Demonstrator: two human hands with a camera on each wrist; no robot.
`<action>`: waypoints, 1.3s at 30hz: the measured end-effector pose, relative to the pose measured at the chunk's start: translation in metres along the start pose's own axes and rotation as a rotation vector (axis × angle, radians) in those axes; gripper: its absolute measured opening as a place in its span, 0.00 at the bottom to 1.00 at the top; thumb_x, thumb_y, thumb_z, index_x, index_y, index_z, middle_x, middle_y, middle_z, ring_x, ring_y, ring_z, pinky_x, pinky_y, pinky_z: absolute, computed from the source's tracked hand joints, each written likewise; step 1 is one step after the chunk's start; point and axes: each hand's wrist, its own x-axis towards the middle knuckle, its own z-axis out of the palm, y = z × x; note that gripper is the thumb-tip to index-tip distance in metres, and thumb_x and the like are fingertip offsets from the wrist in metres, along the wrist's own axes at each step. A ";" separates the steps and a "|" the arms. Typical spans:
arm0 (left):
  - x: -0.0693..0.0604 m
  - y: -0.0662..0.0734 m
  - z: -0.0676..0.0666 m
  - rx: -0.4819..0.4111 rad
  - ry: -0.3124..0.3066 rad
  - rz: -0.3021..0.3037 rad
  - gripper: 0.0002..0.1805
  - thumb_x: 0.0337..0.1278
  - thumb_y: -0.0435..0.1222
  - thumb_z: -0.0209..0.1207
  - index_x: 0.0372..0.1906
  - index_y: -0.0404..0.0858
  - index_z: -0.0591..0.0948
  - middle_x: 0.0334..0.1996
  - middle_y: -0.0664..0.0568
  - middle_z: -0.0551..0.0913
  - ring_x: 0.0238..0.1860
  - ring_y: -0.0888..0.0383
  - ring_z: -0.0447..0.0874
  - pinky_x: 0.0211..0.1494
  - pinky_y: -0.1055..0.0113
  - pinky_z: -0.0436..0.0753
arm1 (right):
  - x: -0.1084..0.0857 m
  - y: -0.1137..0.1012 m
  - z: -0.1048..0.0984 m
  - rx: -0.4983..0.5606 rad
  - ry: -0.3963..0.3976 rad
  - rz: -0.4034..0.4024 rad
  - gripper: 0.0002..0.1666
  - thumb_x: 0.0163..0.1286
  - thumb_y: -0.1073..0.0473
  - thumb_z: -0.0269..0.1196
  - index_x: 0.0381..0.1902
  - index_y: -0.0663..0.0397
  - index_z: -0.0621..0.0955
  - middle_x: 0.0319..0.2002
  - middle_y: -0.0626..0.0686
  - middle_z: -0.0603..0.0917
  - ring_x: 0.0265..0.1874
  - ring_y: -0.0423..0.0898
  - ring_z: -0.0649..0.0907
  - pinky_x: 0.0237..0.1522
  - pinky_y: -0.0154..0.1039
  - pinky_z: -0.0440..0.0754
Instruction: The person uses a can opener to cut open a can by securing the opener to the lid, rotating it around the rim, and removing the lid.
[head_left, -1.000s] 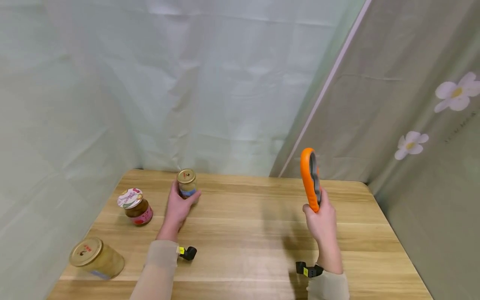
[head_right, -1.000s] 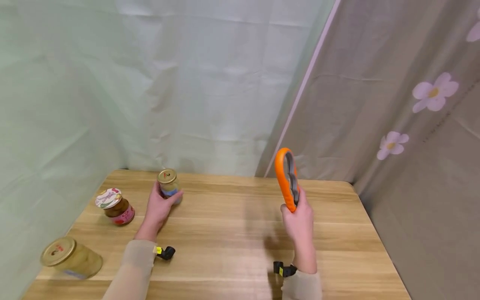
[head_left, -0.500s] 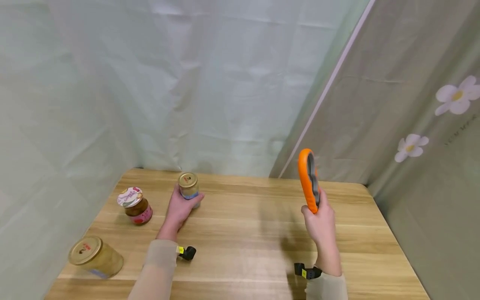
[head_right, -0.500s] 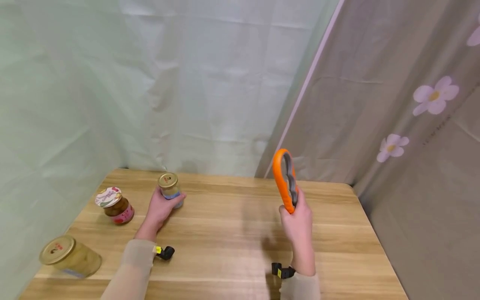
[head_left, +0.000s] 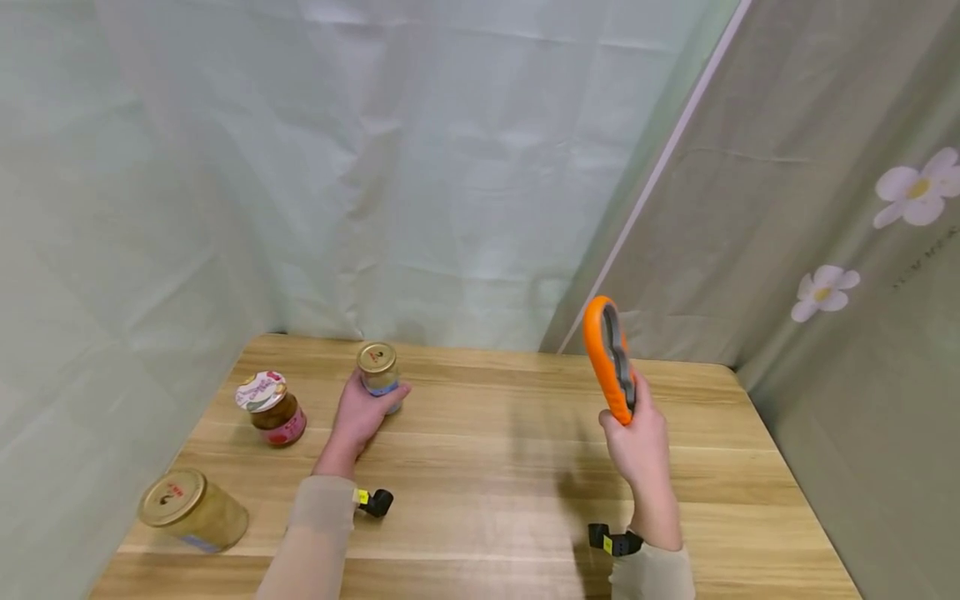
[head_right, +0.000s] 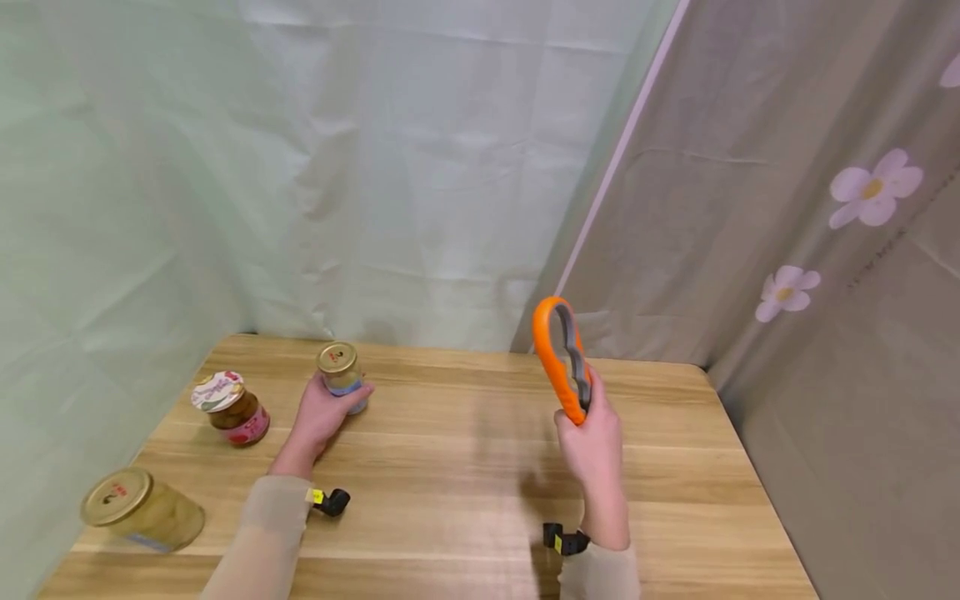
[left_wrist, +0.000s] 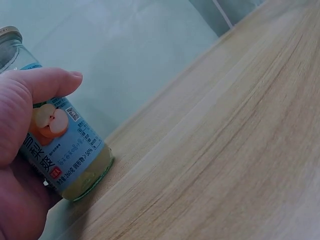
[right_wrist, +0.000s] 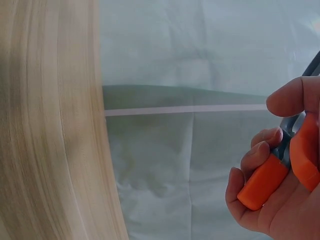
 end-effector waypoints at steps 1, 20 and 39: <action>0.000 0.000 0.000 0.005 0.000 0.000 0.42 0.62 0.41 0.76 0.73 0.32 0.68 0.65 0.34 0.76 0.67 0.39 0.73 0.74 0.43 0.67 | 0.000 0.000 0.000 0.000 0.001 0.003 0.46 0.64 0.68 0.61 0.81 0.47 0.67 0.43 0.63 0.81 0.38 0.61 0.77 0.42 0.53 0.72; -0.001 -0.001 0.001 -0.019 0.004 0.009 0.35 0.62 0.39 0.76 0.67 0.31 0.72 0.58 0.35 0.79 0.59 0.42 0.79 0.68 0.47 0.73 | -0.001 -0.002 -0.005 -0.035 -0.077 0.002 0.50 0.66 0.67 0.59 0.85 0.41 0.60 0.45 0.64 0.81 0.37 0.60 0.79 0.40 0.52 0.73; -0.050 0.079 0.066 0.056 -0.133 0.191 0.22 0.53 0.31 0.74 0.53 0.34 0.81 0.42 0.45 0.87 0.41 0.50 0.85 0.49 0.52 0.84 | -0.017 -0.037 0.003 -0.226 -0.183 -0.199 0.60 0.59 0.66 0.62 0.88 0.46 0.53 0.46 0.57 0.84 0.53 0.61 0.82 0.55 0.62 0.64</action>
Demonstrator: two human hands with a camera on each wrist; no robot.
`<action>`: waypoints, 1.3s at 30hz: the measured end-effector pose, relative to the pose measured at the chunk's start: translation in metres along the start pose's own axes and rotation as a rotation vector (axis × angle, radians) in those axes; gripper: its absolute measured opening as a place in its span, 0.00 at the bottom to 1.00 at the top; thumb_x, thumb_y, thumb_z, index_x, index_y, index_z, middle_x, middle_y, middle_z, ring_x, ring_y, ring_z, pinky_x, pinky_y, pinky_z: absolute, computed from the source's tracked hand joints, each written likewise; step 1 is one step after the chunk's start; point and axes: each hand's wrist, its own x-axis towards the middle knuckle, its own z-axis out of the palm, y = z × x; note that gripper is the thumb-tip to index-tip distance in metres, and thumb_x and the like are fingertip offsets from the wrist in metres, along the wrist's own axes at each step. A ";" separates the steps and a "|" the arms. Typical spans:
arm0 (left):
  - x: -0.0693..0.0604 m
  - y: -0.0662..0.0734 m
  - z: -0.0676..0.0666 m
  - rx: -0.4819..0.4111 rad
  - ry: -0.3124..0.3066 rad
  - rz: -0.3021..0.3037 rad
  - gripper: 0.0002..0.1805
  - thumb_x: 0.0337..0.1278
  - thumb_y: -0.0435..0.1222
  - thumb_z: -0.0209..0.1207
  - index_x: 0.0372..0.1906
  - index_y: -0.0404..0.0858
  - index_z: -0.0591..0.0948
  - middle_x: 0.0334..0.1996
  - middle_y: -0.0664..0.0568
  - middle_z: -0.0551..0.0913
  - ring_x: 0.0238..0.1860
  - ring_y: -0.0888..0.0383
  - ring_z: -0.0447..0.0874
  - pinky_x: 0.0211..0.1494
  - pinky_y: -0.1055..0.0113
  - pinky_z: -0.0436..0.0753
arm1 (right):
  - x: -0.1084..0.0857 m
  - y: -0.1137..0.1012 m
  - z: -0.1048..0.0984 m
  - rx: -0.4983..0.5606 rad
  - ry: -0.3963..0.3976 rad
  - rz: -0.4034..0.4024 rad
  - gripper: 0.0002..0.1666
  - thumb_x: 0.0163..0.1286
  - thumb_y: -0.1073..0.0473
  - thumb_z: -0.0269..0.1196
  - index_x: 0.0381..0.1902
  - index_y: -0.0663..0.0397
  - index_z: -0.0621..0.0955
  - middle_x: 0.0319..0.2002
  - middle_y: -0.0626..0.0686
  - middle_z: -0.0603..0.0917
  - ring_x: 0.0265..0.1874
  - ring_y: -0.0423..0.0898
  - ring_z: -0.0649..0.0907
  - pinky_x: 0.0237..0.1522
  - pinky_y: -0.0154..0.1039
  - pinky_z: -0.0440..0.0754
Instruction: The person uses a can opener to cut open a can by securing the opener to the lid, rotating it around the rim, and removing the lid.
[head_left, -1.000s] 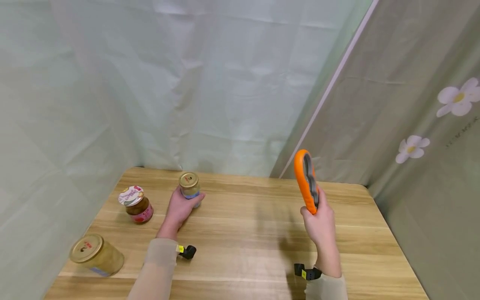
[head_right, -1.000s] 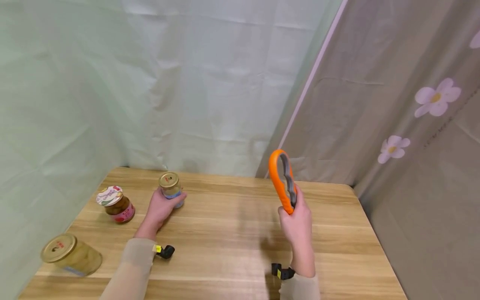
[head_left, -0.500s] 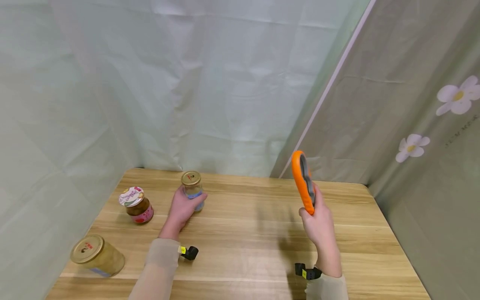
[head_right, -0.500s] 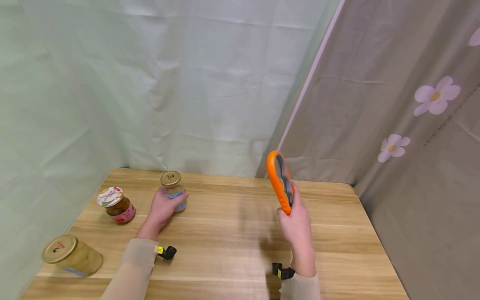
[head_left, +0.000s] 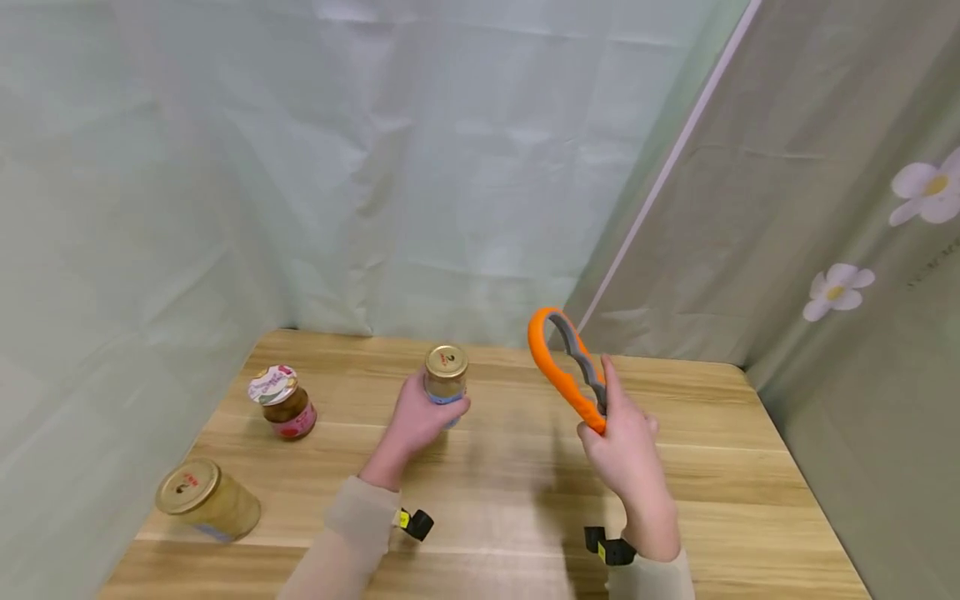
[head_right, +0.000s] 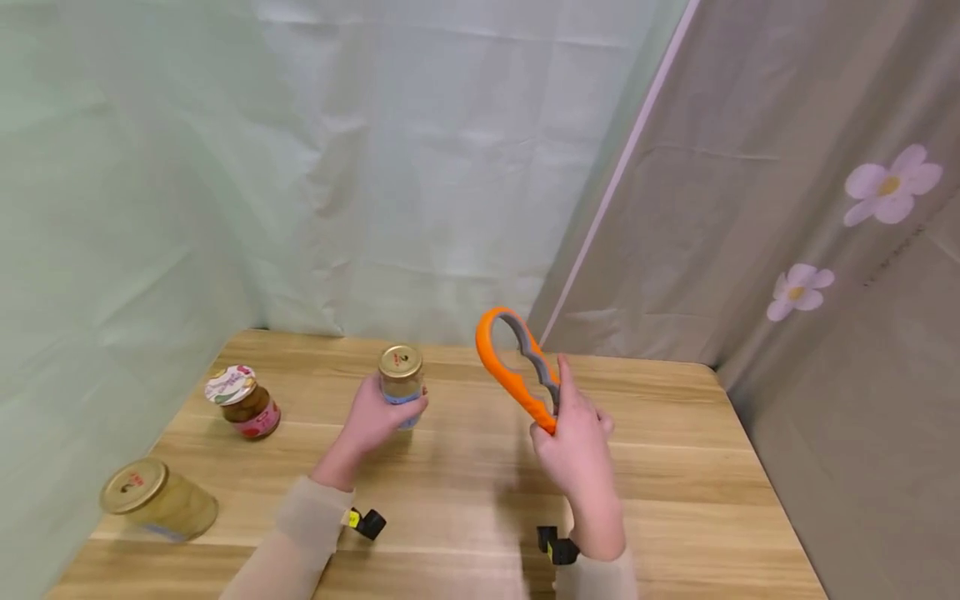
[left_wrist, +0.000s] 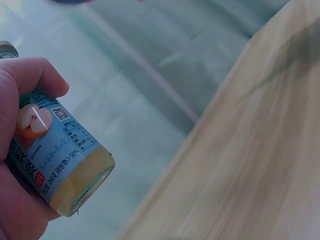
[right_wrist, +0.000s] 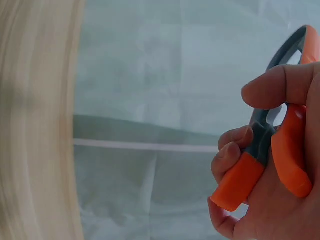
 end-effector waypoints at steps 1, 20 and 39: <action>-0.002 0.004 0.005 0.000 -0.016 0.005 0.22 0.52 0.31 0.74 0.52 0.34 0.81 0.41 0.46 0.87 0.41 0.50 0.85 0.48 0.53 0.84 | -0.001 -0.003 0.000 -0.010 -0.005 -0.010 0.60 0.59 0.66 0.62 0.88 0.45 0.53 0.44 0.55 0.84 0.53 0.60 0.82 0.55 0.61 0.62; -0.033 0.008 0.062 0.061 -0.220 0.135 0.20 0.45 0.25 0.75 0.43 0.46 0.84 0.29 0.61 0.81 0.30 0.60 0.75 0.39 0.64 0.77 | -0.017 -0.030 0.012 -0.187 -0.166 -0.149 0.66 0.56 0.63 0.69 0.89 0.45 0.50 0.61 0.54 0.85 0.59 0.57 0.80 0.62 0.62 0.60; -0.035 0.012 0.070 0.021 -0.233 0.151 0.22 0.44 0.25 0.71 0.46 0.47 0.85 0.35 0.61 0.83 0.32 0.60 0.76 0.43 0.63 0.76 | -0.029 -0.048 0.005 -0.235 -0.104 -0.117 0.59 0.56 0.64 0.71 0.86 0.48 0.61 0.47 0.51 0.85 0.52 0.57 0.81 0.62 0.66 0.59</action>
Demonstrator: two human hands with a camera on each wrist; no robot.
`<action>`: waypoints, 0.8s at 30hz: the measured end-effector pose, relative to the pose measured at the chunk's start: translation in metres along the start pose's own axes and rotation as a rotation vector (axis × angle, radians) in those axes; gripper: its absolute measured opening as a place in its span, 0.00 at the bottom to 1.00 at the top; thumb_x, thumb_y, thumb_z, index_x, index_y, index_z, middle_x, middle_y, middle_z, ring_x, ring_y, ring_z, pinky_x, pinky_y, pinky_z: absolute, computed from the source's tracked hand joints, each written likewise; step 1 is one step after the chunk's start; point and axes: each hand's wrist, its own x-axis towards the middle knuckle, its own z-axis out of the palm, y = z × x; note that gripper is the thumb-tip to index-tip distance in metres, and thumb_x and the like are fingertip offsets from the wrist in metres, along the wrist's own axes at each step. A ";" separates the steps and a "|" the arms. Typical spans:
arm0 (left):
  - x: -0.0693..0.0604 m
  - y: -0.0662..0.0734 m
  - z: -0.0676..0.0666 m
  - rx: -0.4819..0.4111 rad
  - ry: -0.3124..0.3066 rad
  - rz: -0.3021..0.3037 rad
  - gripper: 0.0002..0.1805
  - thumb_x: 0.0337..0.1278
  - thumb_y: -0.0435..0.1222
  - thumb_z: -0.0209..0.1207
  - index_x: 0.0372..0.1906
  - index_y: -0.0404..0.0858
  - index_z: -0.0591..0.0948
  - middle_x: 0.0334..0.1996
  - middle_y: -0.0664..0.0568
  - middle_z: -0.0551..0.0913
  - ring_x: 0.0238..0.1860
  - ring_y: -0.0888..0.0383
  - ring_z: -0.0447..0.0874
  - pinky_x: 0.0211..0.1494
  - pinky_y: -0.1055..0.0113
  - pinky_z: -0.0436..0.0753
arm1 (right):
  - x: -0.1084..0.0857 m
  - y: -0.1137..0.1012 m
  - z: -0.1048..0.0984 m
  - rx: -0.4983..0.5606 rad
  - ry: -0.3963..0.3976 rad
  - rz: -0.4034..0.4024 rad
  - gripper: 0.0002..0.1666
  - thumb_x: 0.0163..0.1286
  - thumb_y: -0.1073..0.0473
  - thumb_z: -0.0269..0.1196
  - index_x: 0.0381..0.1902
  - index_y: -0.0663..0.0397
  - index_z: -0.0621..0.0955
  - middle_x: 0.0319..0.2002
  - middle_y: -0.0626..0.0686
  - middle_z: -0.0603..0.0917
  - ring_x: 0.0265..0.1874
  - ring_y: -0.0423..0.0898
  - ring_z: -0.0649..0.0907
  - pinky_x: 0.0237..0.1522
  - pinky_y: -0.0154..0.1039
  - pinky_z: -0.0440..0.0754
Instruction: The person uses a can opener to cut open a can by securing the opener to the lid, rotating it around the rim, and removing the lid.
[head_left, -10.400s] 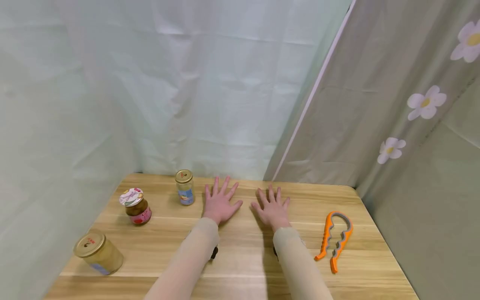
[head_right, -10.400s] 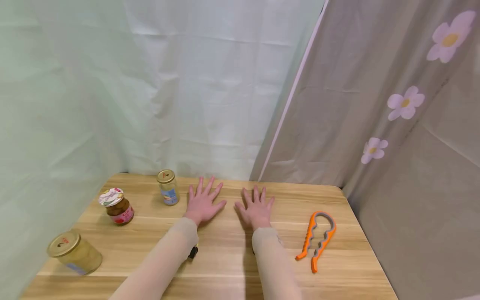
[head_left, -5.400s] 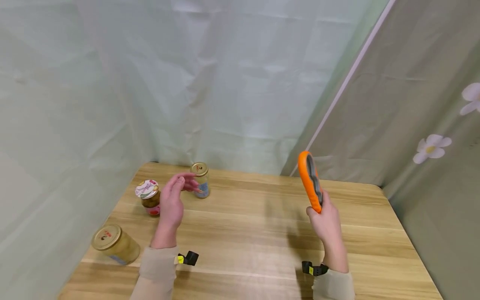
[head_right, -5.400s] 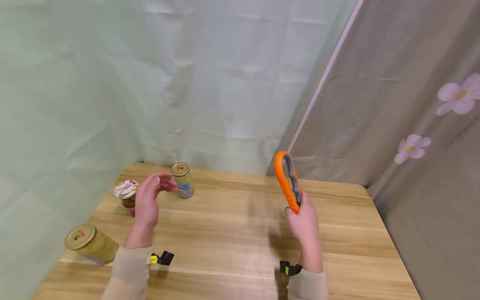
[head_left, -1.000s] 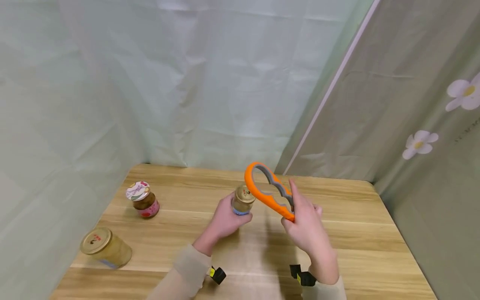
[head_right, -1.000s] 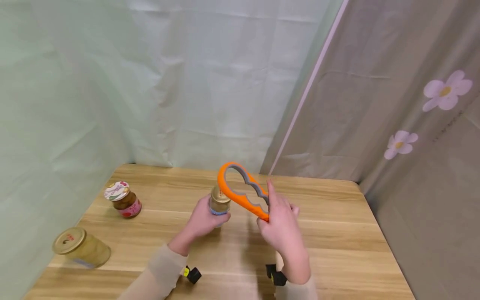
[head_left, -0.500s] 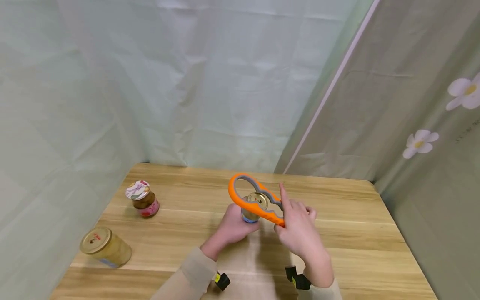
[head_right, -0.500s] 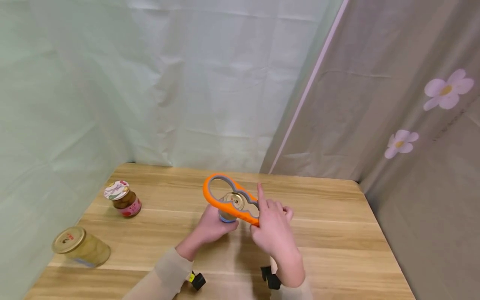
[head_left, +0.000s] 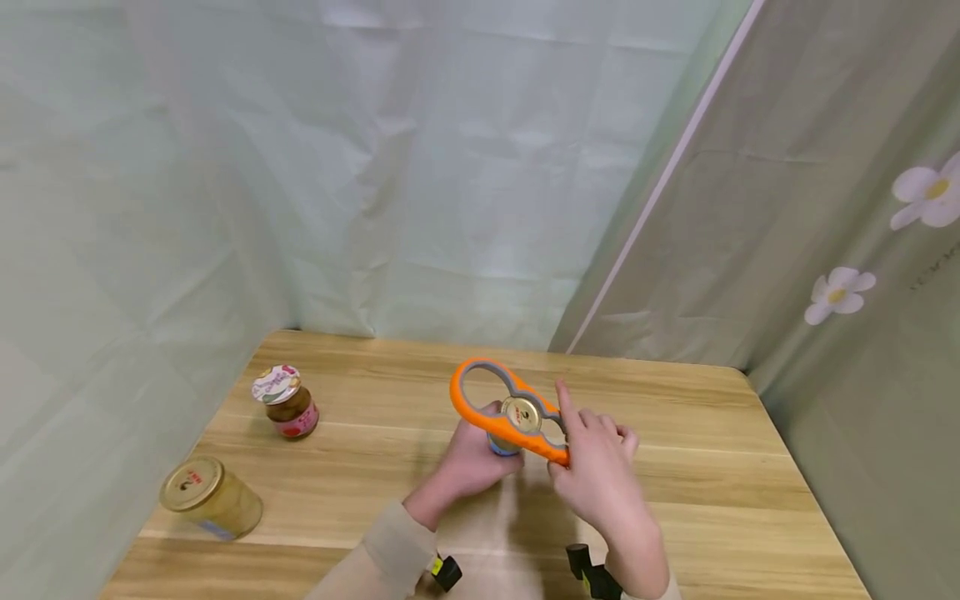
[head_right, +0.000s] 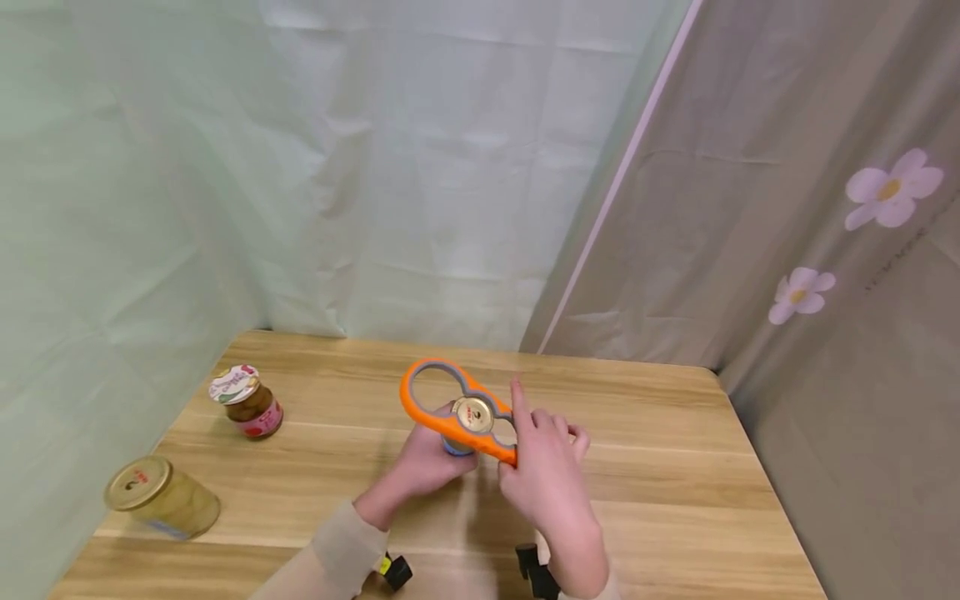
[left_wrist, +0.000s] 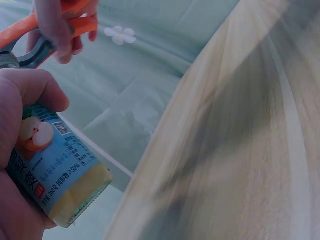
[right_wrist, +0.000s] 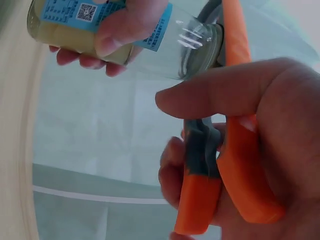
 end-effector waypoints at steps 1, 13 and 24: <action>0.000 0.000 0.001 -0.015 0.008 -0.006 0.23 0.44 0.25 0.70 0.48 0.47 0.86 0.37 0.61 0.84 0.34 0.59 0.77 0.44 0.62 0.76 | 0.000 0.000 -0.001 0.009 0.039 -0.002 0.57 0.56 0.65 0.72 0.84 0.48 0.66 0.45 0.50 0.85 0.51 0.56 0.82 0.61 0.66 0.60; -0.003 0.016 0.003 -0.071 0.109 -0.004 0.26 0.43 0.19 0.69 0.51 0.38 0.85 0.37 0.58 0.84 0.34 0.58 0.76 0.44 0.62 0.75 | 0.005 0.001 -0.003 0.040 0.184 -0.154 0.33 0.49 0.67 0.77 0.57 0.53 0.85 0.26 0.42 0.73 0.23 0.40 0.71 0.26 0.37 0.71; -0.004 0.013 -0.005 -0.068 0.114 -0.018 0.26 0.49 0.25 0.71 0.55 0.47 0.85 0.41 0.60 0.85 0.36 0.57 0.79 0.47 0.60 0.78 | 0.016 -0.006 -0.011 -0.077 0.250 -0.270 0.27 0.51 0.59 0.80 0.52 0.53 0.87 0.22 0.44 0.78 0.17 0.42 0.73 0.19 0.41 0.75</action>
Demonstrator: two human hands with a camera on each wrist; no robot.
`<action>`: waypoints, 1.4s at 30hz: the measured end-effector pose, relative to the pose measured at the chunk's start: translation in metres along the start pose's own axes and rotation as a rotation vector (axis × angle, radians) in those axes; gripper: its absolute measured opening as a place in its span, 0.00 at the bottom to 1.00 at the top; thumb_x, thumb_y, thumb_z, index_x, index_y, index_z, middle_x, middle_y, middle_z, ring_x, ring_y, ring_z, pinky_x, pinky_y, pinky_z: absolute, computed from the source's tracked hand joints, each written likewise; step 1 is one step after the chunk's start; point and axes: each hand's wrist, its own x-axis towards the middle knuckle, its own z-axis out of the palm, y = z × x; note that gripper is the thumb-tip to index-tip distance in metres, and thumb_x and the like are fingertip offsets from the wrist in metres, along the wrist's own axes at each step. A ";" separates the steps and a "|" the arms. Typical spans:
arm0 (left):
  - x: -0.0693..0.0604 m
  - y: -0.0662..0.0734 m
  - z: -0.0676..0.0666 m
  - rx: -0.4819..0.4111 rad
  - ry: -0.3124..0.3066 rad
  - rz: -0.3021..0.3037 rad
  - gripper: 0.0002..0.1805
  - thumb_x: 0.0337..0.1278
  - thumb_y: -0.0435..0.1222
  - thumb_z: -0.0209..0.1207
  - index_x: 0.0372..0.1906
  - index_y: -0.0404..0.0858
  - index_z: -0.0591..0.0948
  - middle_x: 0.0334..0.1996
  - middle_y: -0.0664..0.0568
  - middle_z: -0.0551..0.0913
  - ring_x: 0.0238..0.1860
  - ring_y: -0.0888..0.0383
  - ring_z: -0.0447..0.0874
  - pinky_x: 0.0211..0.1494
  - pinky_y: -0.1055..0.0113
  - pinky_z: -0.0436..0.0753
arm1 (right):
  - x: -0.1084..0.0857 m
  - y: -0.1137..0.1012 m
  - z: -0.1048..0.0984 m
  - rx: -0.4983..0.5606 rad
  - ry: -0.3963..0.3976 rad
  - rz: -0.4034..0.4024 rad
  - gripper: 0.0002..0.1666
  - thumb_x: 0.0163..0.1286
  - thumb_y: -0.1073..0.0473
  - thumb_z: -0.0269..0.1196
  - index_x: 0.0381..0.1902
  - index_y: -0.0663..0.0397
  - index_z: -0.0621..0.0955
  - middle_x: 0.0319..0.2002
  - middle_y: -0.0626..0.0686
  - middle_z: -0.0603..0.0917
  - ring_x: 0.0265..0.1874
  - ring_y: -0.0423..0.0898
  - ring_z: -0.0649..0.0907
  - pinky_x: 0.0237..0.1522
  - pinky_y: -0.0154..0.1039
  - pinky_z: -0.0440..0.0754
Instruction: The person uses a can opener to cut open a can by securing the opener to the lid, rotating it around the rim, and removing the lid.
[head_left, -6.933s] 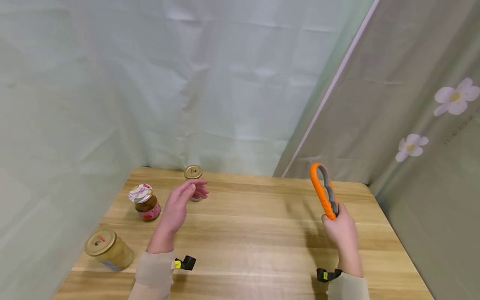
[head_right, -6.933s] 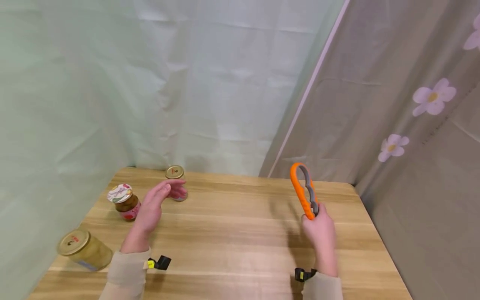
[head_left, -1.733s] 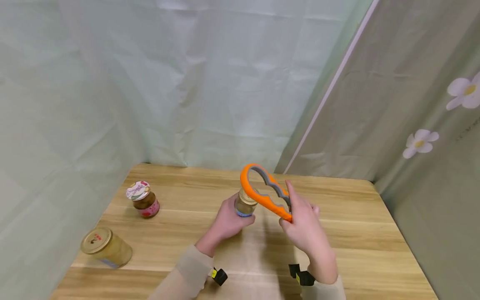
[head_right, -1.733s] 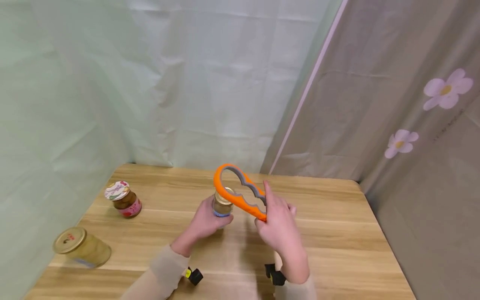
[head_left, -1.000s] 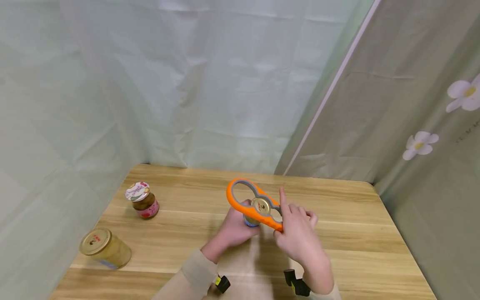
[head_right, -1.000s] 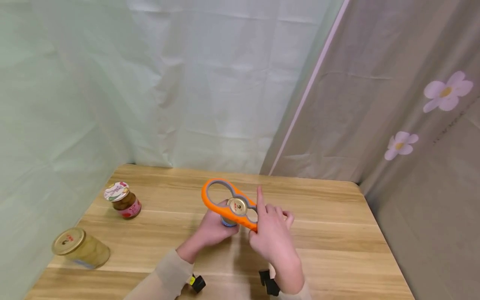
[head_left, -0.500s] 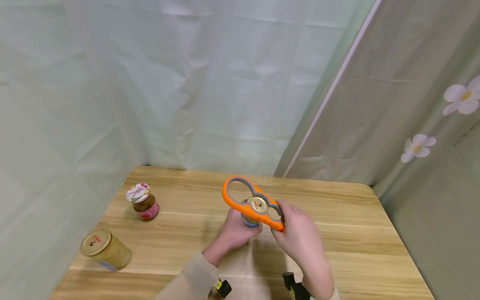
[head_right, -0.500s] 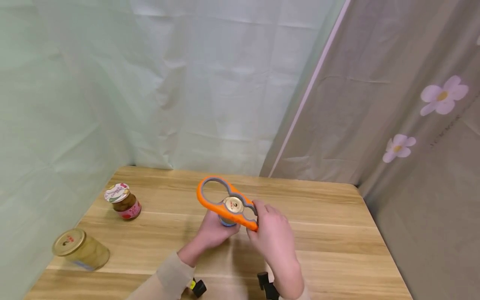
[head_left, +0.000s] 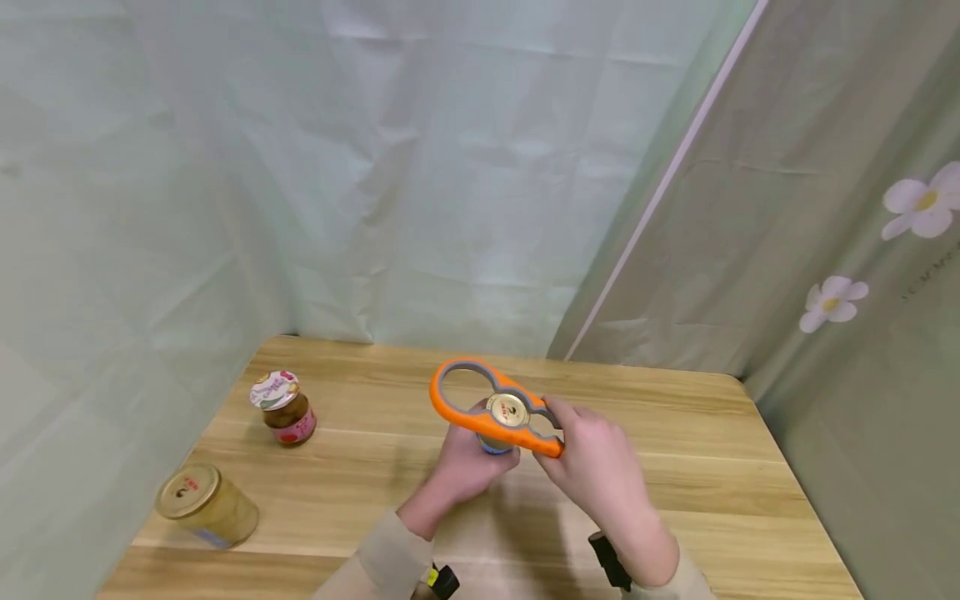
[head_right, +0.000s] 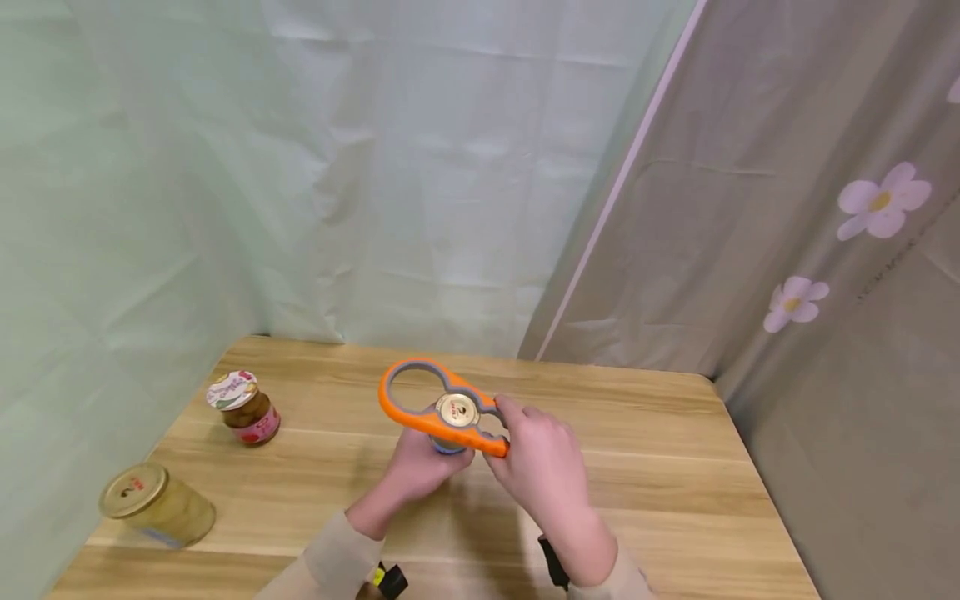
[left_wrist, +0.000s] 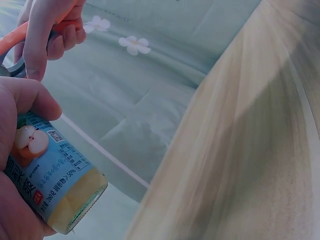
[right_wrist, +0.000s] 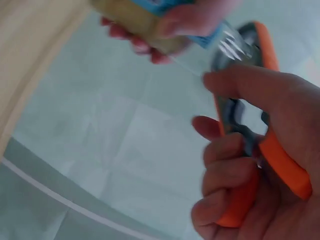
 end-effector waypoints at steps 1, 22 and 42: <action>0.000 0.001 -0.001 -0.008 -0.001 -0.003 0.26 0.50 0.26 0.71 0.56 0.47 0.85 0.41 0.60 0.85 0.36 0.56 0.79 0.47 0.60 0.78 | 0.001 0.000 0.000 -0.010 0.006 -0.009 0.26 0.51 0.58 0.80 0.50 0.53 0.87 0.22 0.45 0.79 0.15 0.42 0.73 0.18 0.41 0.75; -0.001 0.011 -0.004 -0.114 -0.165 0.229 0.31 0.43 0.17 0.68 0.57 0.40 0.85 0.37 0.55 0.85 0.32 0.64 0.75 0.43 0.68 0.77 | 0.012 0.024 -0.012 0.021 -0.029 -0.185 0.21 0.51 0.58 0.79 0.45 0.44 0.87 0.17 0.34 0.66 0.14 0.32 0.63 0.16 0.31 0.64; 0.009 0.001 -0.015 -0.264 -0.591 0.384 0.49 0.46 0.20 0.67 0.79 0.36 0.68 0.44 0.48 0.84 0.36 0.63 0.74 0.46 0.69 0.77 | 0.012 0.042 -0.014 0.158 -0.050 -0.249 0.22 0.48 0.63 0.76 0.40 0.33 0.87 0.20 0.29 0.67 0.17 0.28 0.64 0.19 0.30 0.64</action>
